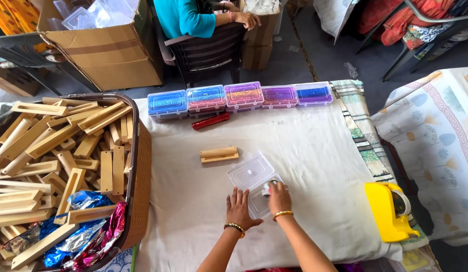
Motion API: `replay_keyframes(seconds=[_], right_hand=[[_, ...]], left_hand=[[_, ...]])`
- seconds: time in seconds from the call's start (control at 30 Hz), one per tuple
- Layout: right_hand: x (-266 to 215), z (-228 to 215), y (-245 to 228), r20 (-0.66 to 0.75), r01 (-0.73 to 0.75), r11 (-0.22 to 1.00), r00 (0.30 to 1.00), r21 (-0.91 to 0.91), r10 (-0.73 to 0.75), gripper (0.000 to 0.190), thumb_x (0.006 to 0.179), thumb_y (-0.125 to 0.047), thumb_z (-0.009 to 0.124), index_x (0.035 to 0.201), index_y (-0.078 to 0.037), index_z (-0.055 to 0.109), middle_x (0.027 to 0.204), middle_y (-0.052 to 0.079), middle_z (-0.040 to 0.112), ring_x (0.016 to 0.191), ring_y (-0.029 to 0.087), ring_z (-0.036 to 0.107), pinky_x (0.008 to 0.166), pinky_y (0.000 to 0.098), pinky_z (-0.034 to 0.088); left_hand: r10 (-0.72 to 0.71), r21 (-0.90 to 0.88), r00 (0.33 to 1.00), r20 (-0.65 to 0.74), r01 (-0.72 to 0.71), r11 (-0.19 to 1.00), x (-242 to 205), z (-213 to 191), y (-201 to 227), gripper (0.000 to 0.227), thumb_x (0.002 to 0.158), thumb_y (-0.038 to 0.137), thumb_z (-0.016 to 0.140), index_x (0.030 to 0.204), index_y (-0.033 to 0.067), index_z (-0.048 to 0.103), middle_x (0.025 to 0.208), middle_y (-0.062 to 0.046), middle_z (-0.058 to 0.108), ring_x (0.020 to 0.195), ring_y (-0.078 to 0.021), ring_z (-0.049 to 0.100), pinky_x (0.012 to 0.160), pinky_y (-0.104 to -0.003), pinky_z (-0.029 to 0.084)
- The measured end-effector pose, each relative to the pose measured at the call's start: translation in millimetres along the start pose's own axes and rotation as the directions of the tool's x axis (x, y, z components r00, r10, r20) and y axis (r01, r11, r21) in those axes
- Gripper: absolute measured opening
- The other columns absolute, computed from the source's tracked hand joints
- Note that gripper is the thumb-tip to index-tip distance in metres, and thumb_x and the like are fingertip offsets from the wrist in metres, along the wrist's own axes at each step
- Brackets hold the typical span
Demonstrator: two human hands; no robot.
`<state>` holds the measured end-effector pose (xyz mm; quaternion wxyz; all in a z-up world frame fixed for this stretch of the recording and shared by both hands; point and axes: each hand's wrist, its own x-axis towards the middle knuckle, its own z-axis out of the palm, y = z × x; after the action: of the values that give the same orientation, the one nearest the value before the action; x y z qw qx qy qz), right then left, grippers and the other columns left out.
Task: The recorder is assembling small parts, putting them into plastic boxes and rolling a wooden rod.
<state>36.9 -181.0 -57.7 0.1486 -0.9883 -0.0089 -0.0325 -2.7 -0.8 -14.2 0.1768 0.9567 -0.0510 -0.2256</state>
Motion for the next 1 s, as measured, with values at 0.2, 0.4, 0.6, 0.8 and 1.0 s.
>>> replay_keyframes(seconds=[0.2,0.4,0.6,0.8,1.0], right_hand=[[-30,40,-27,0.182,0.424,0.886,0.871,0.184,-0.455,0.027,0.079,-0.006,0.066,0.105,-0.003,0.072,0.123,0.013,0.062,0.121,0.031,0.056,0.1,0.0481,0.046],[15,31,39,0.099,0.688,0.712,0.706,0.138,-0.701,0.033,0.079,-0.007,0.063,0.11,-0.013,0.073,0.128,0.014,0.061,0.123,0.031,0.057,0.103,0.0434,0.047],[20,-38,1,0.271,0.392,0.916,0.894,-0.084,-0.358,0.038,0.086,-0.018,0.063,0.123,-0.022,0.064,0.124,0.013,0.057,0.123,0.034,0.055,0.097,0.0471,0.048],[-8,-34,-9,0.438,0.146,0.947,0.899,-0.286,-0.007,0.026,0.096,-0.021,0.056,0.122,-0.016,0.059,0.124,0.012,0.058,0.121,0.033,0.056,0.093,0.0516,0.051],[-14,9,-25,0.568,0.238,0.969,0.789,0.069,-0.235,0.024,0.09,-0.017,0.063,0.113,-0.011,0.063,0.116,0.013,0.068,0.11,0.035,0.065,0.096,0.0458,0.052]], left_hand=[[-0.003,-0.023,1.0,-0.008,0.003,1.0,-1,0,0,0.133,0.058,0.065,0.09,0.159,0.0141,0.02,0.163,-0.013,0.027,0.157,-0.0306,0.005,0.126,-0.055,0.007],[0.001,0.01,1.0,-0.011,-0.001,1.0,-3,-1,1,0.134,0.06,0.068,0.088,0.159,0.0129,0.017,0.162,-0.014,0.027,0.156,-0.0316,0.005,0.125,-0.056,0.005],[-0.024,0.038,1.0,-0.008,0.025,0.999,-6,-10,6,0.133,0.06,0.07,0.086,0.16,0.0143,0.018,0.162,-0.011,0.028,0.157,-0.0287,0.006,0.126,-0.056,0.002],[-0.029,0.038,0.999,-0.015,0.03,0.999,-6,-9,5,0.133,0.059,0.071,0.086,0.16,0.0154,0.019,0.162,-0.01,0.027,0.156,-0.0273,0.006,0.125,-0.056,0.002],[-0.018,0.003,0.999,-0.031,0.018,1.0,-10,-16,9,0.131,0.057,0.068,0.088,0.158,0.0161,0.022,0.162,-0.01,0.028,0.157,-0.0279,0.007,0.125,-0.056,0.005]])
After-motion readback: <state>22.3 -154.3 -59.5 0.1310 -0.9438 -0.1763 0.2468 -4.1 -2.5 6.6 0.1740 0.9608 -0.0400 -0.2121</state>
